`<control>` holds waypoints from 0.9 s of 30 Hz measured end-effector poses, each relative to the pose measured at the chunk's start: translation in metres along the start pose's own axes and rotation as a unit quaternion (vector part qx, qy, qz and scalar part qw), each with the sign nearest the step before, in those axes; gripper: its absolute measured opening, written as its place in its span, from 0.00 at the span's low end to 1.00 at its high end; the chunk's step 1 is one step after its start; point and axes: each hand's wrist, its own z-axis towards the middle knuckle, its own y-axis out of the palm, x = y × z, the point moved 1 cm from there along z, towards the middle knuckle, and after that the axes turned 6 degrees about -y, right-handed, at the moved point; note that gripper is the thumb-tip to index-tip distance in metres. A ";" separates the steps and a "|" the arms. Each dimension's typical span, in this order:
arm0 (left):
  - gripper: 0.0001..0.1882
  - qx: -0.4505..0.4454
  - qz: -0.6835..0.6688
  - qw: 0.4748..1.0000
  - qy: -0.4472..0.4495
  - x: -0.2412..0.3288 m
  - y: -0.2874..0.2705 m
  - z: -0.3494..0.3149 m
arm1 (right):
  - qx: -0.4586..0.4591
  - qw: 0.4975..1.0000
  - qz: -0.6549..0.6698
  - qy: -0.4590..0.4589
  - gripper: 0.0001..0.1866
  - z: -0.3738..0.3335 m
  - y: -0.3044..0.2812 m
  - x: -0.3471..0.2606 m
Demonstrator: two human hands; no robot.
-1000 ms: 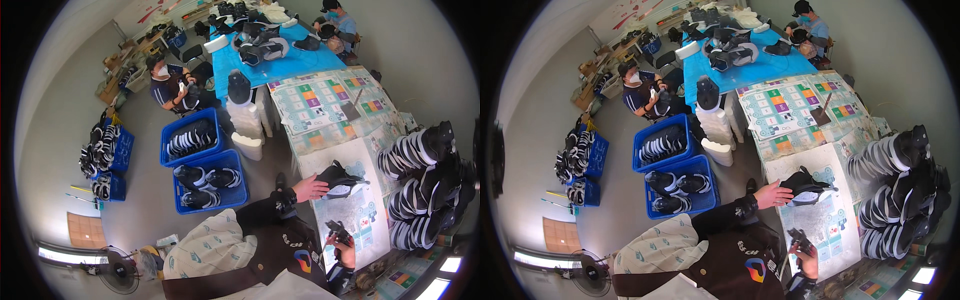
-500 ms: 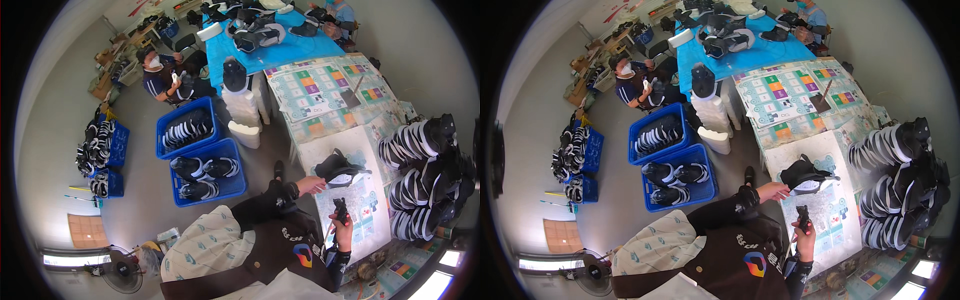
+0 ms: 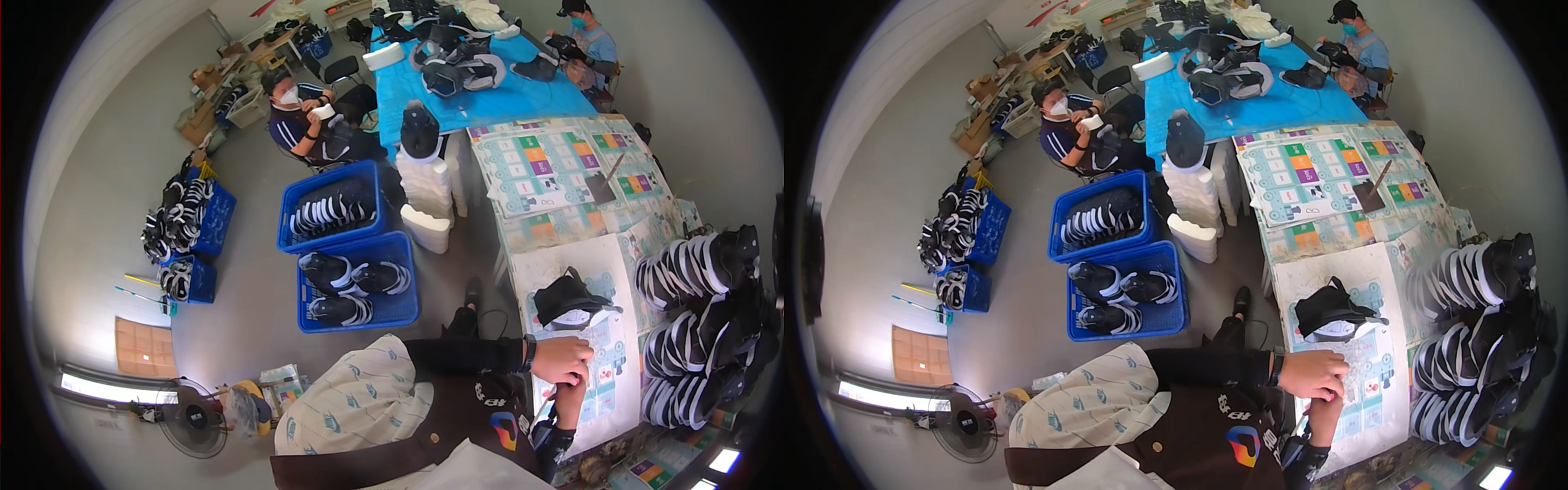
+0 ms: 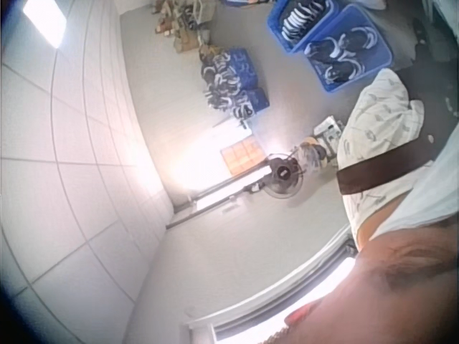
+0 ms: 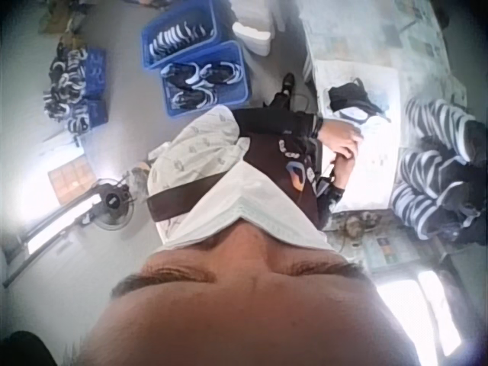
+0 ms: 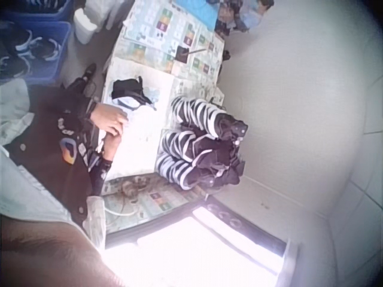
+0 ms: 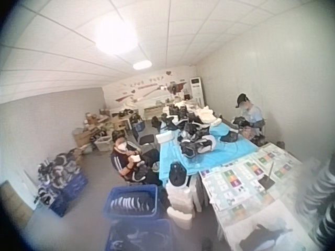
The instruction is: Checking and cleaning a pneumatic spray gun before assembling shoe components.
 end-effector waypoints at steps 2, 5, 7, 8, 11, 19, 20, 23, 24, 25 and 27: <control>0.09 -0.011 -0.005 1.000 0.006 0.003 -0.001 0.000 | 0.004 1.000 -0.008 -0.005 0.14 -0.002 -0.004 0.028; 0.09 -0.019 -0.010 1.000 0.009 0.003 -0.002 -0.005 | -0.005 0.999 -0.021 0.025 0.13 -0.005 -0.004 0.037; 0.09 -0.018 -0.011 1.000 0.008 0.002 -0.003 -0.007 | -0.023 0.998 -0.011 0.050 0.13 -0.005 -0.002 0.030; 0.09 -0.018 -0.015 1.000 0.002 0.001 -0.003 -0.007 | -0.023 0.998 -0.010 0.051 0.13 -0.005 -0.002 0.024; 0.09 -0.008 -0.021 1.000 -0.002 0.002 -0.004 -0.011 | -0.038 0.997 0.024 0.062 0.14 -0.006 0.001 0.015; 0.10 0.008 -0.042 0.999 -0.006 -0.005 -0.010 -0.021 | -0.055 0.997 0.013 0.048 0.13 -0.002 0.007 0.026; 0.11 0.008 -0.043 0.999 -0.015 -0.004 -0.012 -0.023 | -0.056 0.997 0.012 0.047 0.13 -0.003 0.007 0.028; 0.12 0.010 -0.043 0.999 -0.026 -0.005 -0.015 -0.026 | -0.049 0.997 0.022 0.055 0.13 -0.004 0.007 0.031; 0.13 0.010 -0.042 0.999 -0.029 -0.005 -0.015 -0.027 | -0.045 0.997 0.026 0.053 0.13 -0.004 0.006 0.033; 0.13 0.011 -0.041 0.999 -0.029 -0.006 -0.016 -0.027 | -0.040 0.997 0.029 0.051 0.13 -0.004 0.006 0.031; 0.13 0.006 -0.042 0.998 -0.041 -0.006 -0.017 -0.029 | -0.040 0.997 0.028 0.066 0.14 -0.005 0.005 0.025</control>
